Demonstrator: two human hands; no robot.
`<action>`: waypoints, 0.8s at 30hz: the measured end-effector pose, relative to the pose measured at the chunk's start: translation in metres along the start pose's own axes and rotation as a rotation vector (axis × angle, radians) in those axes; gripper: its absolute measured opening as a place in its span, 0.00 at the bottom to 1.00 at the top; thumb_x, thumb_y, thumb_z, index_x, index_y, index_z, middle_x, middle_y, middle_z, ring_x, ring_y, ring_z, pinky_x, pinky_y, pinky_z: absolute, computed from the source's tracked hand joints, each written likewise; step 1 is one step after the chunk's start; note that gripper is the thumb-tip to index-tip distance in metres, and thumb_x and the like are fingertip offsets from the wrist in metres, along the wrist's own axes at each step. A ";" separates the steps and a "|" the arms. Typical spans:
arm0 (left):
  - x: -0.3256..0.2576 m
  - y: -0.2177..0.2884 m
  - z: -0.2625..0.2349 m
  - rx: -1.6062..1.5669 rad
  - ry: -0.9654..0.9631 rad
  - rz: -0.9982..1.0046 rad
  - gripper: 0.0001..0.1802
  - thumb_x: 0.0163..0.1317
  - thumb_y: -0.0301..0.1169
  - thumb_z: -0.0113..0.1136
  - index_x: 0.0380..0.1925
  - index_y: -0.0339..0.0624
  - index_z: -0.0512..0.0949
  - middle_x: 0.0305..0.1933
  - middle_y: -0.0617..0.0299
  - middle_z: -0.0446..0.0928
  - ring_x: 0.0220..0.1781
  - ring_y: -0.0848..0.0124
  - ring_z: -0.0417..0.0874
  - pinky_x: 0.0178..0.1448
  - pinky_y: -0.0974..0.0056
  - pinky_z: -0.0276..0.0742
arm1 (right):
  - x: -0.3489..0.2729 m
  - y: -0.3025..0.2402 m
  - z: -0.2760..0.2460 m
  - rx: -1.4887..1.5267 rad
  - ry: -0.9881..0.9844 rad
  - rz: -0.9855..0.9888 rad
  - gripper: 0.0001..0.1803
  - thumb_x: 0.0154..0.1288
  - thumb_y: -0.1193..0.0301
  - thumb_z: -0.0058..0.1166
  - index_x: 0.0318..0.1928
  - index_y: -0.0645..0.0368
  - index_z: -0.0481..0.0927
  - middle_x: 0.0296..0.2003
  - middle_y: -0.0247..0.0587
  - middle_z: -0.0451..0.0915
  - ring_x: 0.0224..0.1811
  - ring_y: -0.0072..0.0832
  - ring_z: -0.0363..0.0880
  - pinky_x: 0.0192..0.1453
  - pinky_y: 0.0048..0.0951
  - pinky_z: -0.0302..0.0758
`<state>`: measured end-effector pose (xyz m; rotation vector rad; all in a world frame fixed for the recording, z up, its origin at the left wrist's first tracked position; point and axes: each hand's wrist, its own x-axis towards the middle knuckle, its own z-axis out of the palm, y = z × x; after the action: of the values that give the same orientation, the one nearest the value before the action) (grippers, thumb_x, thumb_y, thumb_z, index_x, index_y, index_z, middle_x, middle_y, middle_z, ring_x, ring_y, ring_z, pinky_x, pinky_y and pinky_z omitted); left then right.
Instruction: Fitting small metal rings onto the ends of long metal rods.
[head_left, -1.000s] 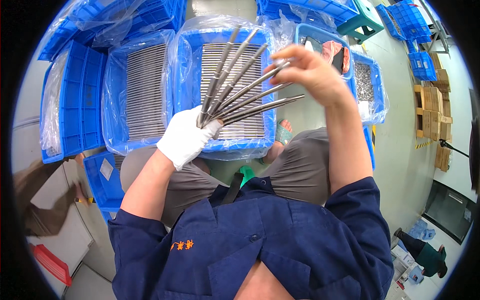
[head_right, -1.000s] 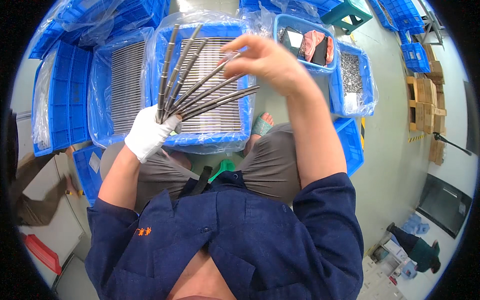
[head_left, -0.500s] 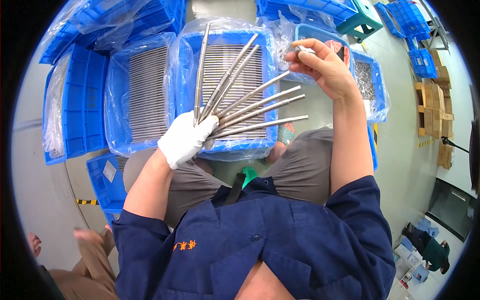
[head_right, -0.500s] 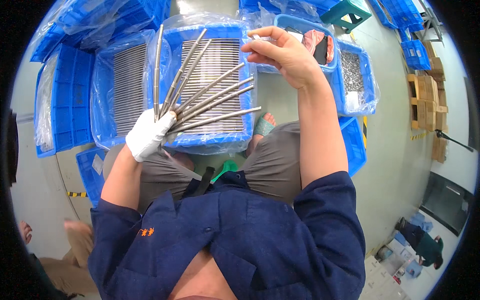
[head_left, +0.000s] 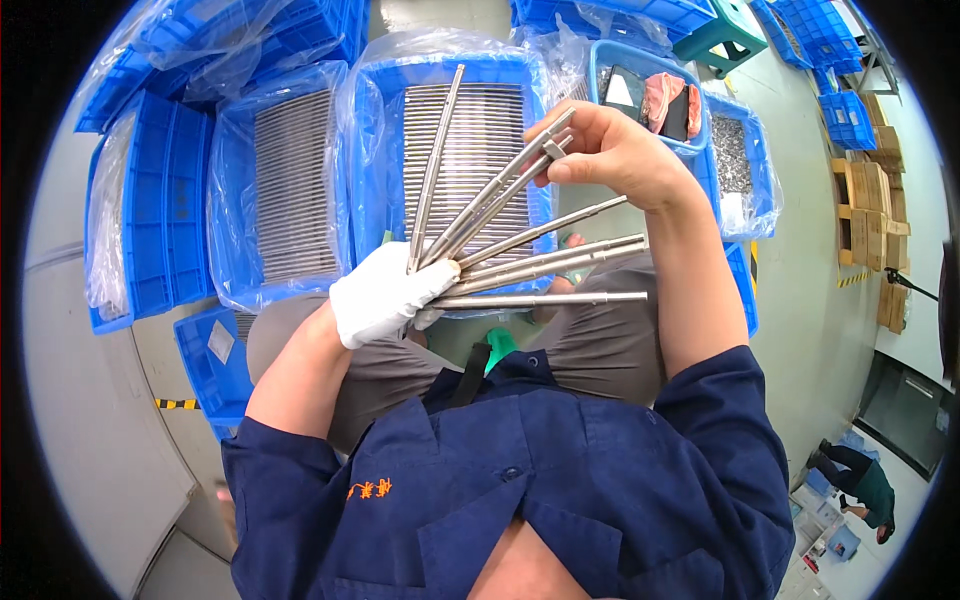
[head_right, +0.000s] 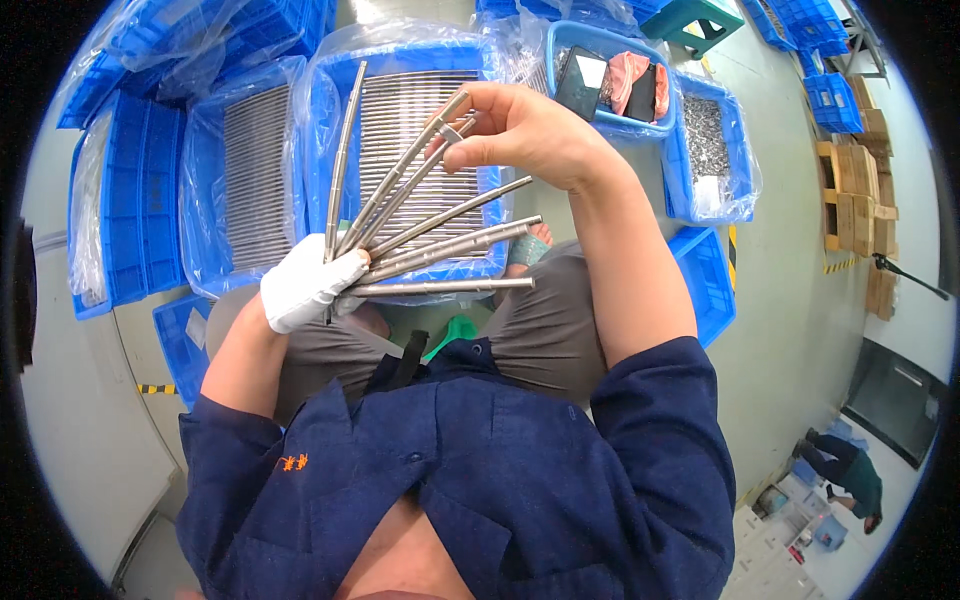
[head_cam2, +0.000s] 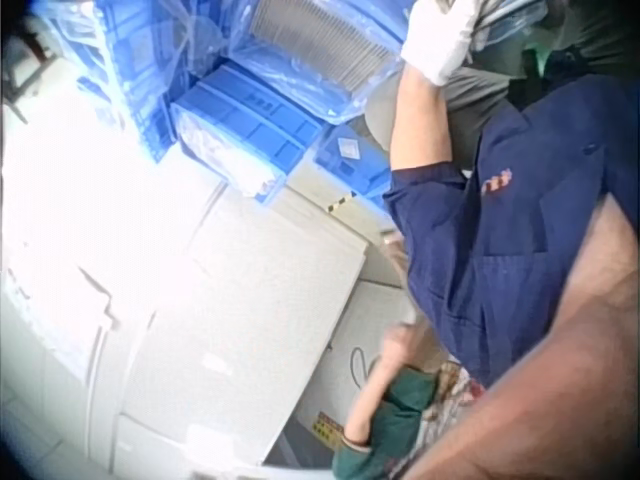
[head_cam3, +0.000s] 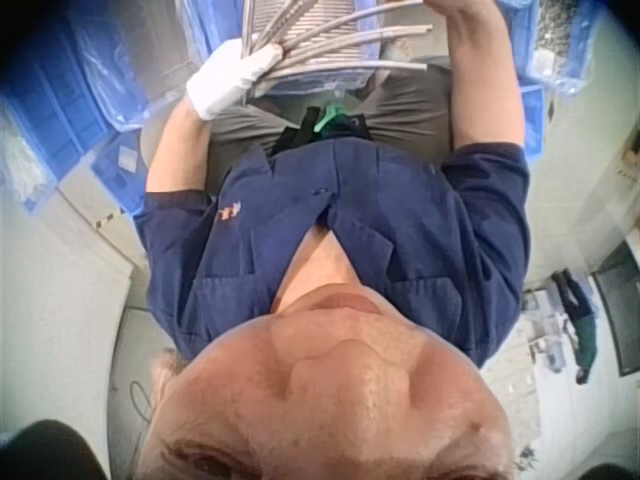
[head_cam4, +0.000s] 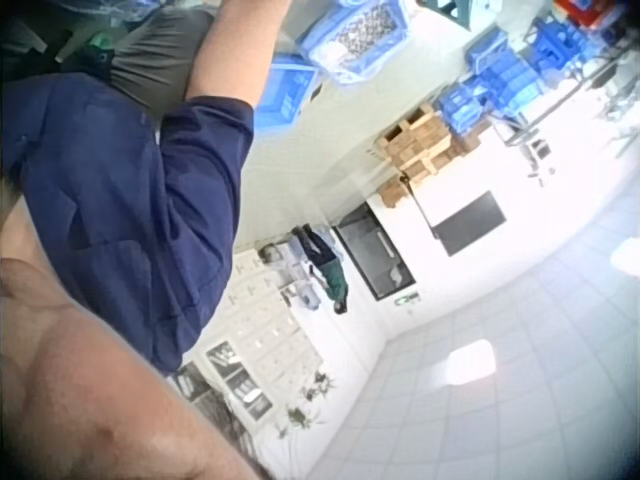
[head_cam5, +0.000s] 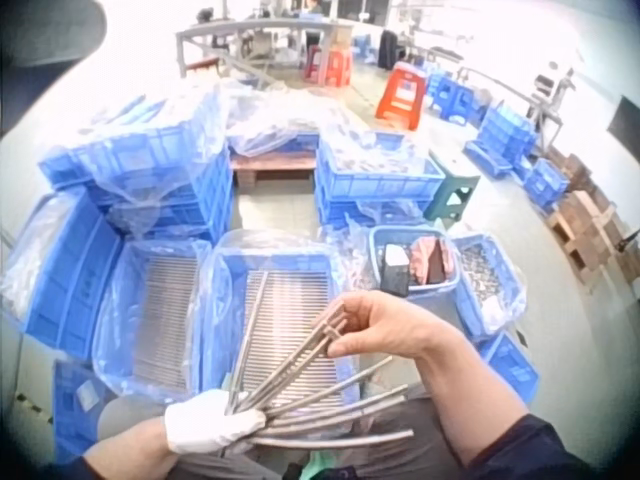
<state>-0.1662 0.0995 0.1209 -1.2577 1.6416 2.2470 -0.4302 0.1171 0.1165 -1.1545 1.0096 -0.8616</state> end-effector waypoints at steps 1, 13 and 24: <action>0.000 -0.001 -0.001 -0.001 0.001 0.000 0.16 0.58 0.41 0.51 0.23 0.39 0.72 0.15 0.68 0.67 0.16 0.80 0.65 0.20 0.73 0.60 | 0.000 0.000 0.002 -0.008 0.017 0.000 0.16 0.52 0.78 0.53 0.43 0.62 0.72 0.37 0.43 0.77 0.38 0.27 0.77 0.46 0.27 0.73; 0.005 -0.003 -0.001 0.124 -0.064 -0.004 0.16 0.60 0.41 0.49 0.23 0.39 0.71 0.14 0.67 0.67 0.17 0.78 0.66 0.21 0.71 0.63 | -0.006 -0.004 -0.014 0.157 0.029 -0.251 0.16 0.54 0.72 0.56 0.45 0.59 0.72 0.39 0.45 0.78 0.44 0.29 0.75 0.50 0.29 0.68; 0.009 -0.006 0.002 0.114 -0.092 -0.004 0.15 0.57 0.40 0.52 0.22 0.40 0.70 0.16 0.68 0.67 0.19 0.79 0.65 0.22 0.72 0.62 | -0.004 -0.003 0.004 0.039 -0.008 -0.089 0.17 0.49 0.77 0.59 0.43 0.59 0.73 0.39 0.42 0.78 0.39 0.21 0.76 0.47 0.22 0.71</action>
<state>-0.1705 0.1004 0.1103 -1.1134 1.7050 2.1412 -0.4278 0.1215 0.1201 -1.1754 0.9367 -0.9433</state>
